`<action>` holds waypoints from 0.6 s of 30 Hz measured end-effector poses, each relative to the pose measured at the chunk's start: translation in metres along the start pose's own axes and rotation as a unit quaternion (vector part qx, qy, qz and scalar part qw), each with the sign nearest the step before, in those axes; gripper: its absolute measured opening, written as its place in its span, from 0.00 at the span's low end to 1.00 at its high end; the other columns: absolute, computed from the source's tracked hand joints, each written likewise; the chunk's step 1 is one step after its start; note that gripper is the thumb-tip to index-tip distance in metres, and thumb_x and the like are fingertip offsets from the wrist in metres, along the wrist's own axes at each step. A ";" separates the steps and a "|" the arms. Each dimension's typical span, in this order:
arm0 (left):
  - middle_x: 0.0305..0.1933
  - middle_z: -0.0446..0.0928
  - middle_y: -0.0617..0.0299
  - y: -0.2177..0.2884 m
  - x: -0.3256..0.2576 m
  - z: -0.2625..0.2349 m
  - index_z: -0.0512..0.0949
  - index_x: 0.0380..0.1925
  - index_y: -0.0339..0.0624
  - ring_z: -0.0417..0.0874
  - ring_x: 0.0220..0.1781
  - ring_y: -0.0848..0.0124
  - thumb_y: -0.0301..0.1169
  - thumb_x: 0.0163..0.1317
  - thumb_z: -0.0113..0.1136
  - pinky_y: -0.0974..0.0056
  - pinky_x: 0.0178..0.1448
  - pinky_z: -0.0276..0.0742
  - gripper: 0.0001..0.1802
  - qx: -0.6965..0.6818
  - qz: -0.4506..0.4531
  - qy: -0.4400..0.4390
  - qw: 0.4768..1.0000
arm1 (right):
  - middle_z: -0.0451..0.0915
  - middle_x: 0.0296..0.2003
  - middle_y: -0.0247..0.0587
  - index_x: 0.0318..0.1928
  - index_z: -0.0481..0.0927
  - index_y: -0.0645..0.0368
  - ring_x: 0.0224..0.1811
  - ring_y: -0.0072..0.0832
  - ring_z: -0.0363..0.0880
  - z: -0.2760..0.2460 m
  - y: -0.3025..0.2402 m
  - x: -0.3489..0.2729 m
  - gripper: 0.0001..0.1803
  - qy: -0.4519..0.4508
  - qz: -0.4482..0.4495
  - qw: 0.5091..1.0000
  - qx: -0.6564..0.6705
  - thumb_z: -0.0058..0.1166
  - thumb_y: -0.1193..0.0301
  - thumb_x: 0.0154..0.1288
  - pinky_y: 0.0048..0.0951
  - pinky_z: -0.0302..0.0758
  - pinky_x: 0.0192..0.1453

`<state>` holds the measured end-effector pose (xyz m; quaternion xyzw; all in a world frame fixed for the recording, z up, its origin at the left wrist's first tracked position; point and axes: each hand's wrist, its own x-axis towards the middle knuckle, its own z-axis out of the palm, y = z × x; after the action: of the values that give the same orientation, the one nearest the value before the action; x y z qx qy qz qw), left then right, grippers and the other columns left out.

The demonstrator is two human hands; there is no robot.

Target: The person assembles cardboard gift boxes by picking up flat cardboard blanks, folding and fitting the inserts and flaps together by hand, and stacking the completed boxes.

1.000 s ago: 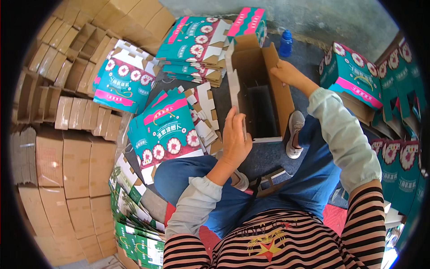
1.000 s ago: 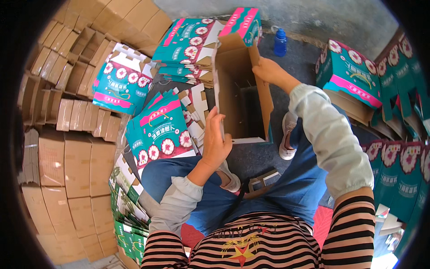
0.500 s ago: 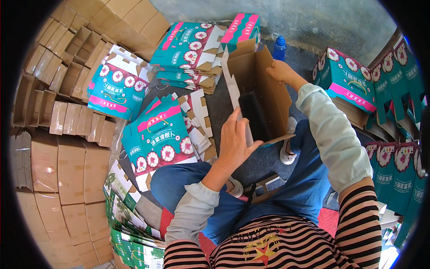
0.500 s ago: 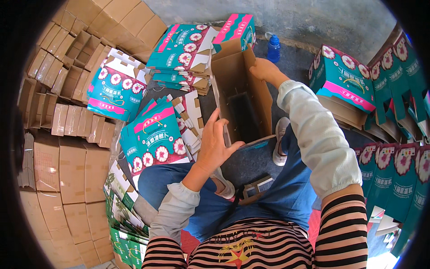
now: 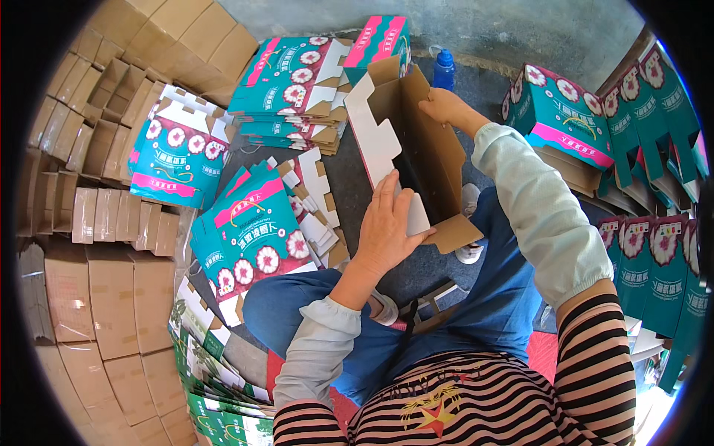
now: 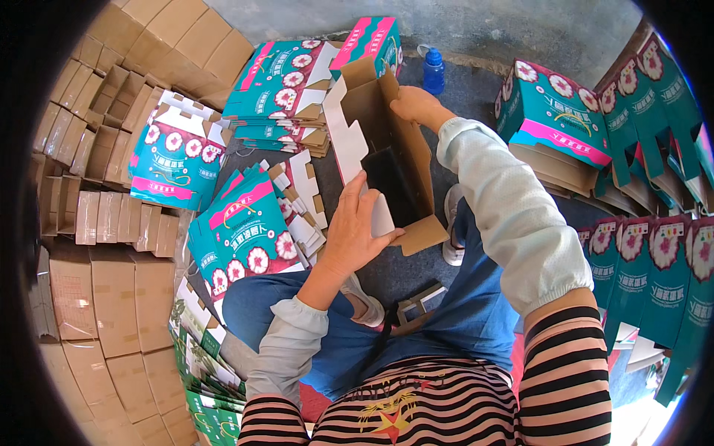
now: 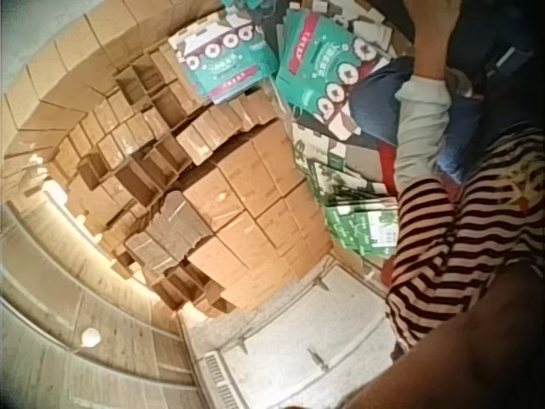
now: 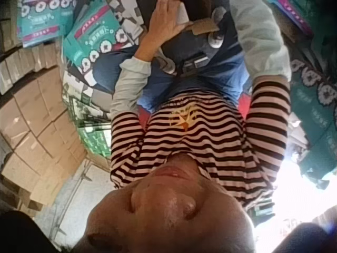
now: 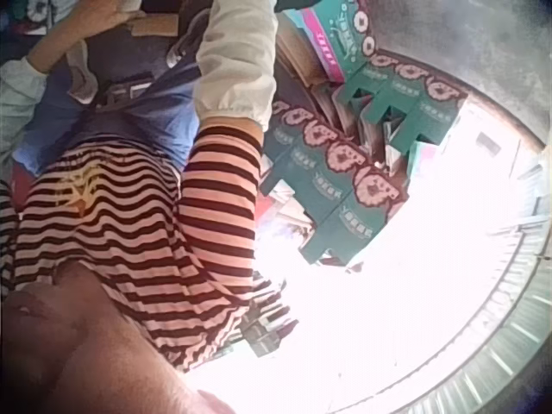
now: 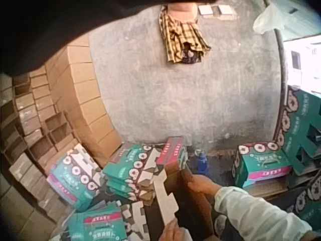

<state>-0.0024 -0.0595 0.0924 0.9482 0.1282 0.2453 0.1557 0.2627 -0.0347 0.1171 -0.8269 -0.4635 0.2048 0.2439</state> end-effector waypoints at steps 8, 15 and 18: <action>0.61 0.55 0.39 0.002 -0.001 0.002 0.64 0.46 0.34 0.59 0.62 0.45 0.43 0.39 0.69 0.53 0.62 0.61 0.38 0.015 0.004 -0.014 1.000 | 0.77 0.36 0.57 0.41 0.74 0.65 0.40 0.45 0.77 0.001 0.004 0.003 0.19 -0.011 0.004 0.999 -0.032 0.44 0.64 0.54 0.40 0.73 0.44; 0.61 0.55 0.39 0.002 -0.003 0.004 0.65 0.46 0.34 0.59 0.62 0.45 0.40 0.37 0.69 0.53 0.62 0.61 0.37 0.001 -0.010 0.001 1.000 | 0.74 0.40 0.41 0.46 0.74 0.54 0.48 0.38 0.71 0.004 -0.010 0.004 0.17 0.326 -0.213 0.890 -0.238 0.52 0.67 0.54 0.37 0.69 0.50; 0.61 0.55 0.39 0.003 -0.003 0.003 0.65 0.47 0.35 0.59 0.63 0.46 0.38 0.37 0.69 0.53 0.62 0.61 0.36 -0.001 0.008 -0.010 1.000 | 0.75 0.40 0.41 0.46 0.74 0.56 0.48 0.34 0.71 0.007 -0.008 0.015 0.18 0.273 -0.243 0.771 -0.522 0.52 0.68 0.53 0.33 0.68 0.50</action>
<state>-0.0033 -0.0641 0.0897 0.9515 0.1185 0.2371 0.1560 0.2609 -0.0166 0.1141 -0.7080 -0.5981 -0.3695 -0.0672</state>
